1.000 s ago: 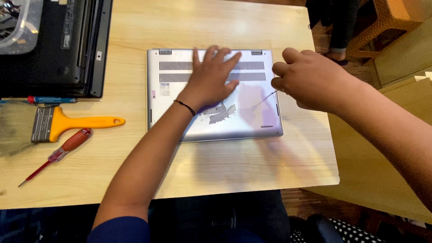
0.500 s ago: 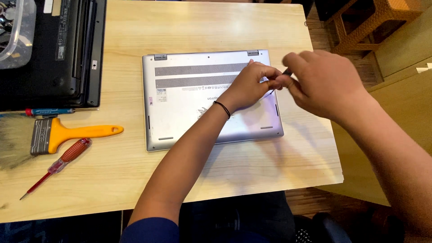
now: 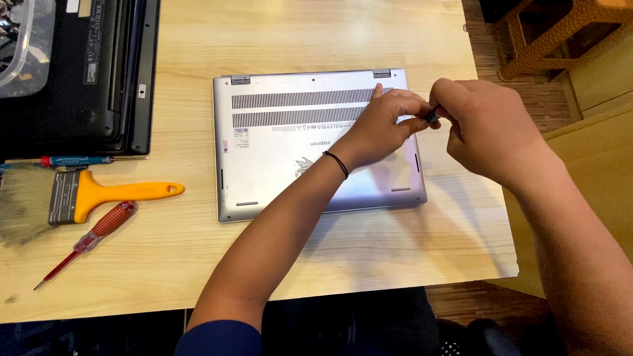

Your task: Unscrewing and prying open the back cover of a laptop for repair

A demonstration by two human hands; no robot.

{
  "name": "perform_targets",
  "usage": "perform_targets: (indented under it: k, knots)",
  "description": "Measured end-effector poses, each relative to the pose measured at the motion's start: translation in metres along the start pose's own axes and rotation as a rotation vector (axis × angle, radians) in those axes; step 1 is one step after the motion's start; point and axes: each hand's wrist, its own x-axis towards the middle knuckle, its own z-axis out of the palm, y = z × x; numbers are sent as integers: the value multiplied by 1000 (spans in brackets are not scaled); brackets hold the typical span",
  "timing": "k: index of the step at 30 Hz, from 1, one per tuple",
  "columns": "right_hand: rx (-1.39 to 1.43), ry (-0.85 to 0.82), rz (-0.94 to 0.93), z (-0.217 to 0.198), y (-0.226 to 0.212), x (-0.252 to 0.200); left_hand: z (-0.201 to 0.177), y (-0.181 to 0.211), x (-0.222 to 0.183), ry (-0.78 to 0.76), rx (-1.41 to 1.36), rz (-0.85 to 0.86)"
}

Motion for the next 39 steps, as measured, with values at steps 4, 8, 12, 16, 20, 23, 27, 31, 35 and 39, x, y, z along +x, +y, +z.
perform_targets:
  k: [4, 8, 12, 16, 20, 23, 27, 31, 35, 39]
  knots:
    - [22, -34, -78, -15, -10, 6, -4, 8, 3, 63, 59, 38]
    - [49, -138, -58, -23, -12, 6, -4, 20, 2, 55, 104, -62]
    - [1, -112, 3, -13, -8, 6, 1, 21, 4, 105, 184, -73]
    - [55, -86, -33, -15, -15, 14, -1, 19, 0, 154, 113, -61]
    - [135, -146, -134, -19, -20, 19, 3, 4, 1, 187, 68, 62]
    - [162, -142, -151, -21, -16, 19, 0, 0, -1, 87, -43, 150]
    - [121, -192, -24, -28, -17, 14, -2, -3, 3, -70, -106, 90]
    - [-147, -166, 126, -22, -16, 8, 1, 3, 8, 11, -98, 198]
    - [-96, -219, 63, -27, -15, 9, -2, 18, 5, 61, -33, 22]
    - [-95, -232, -42, -28, -10, 10, -4, 14, 2, 72, -38, 83]
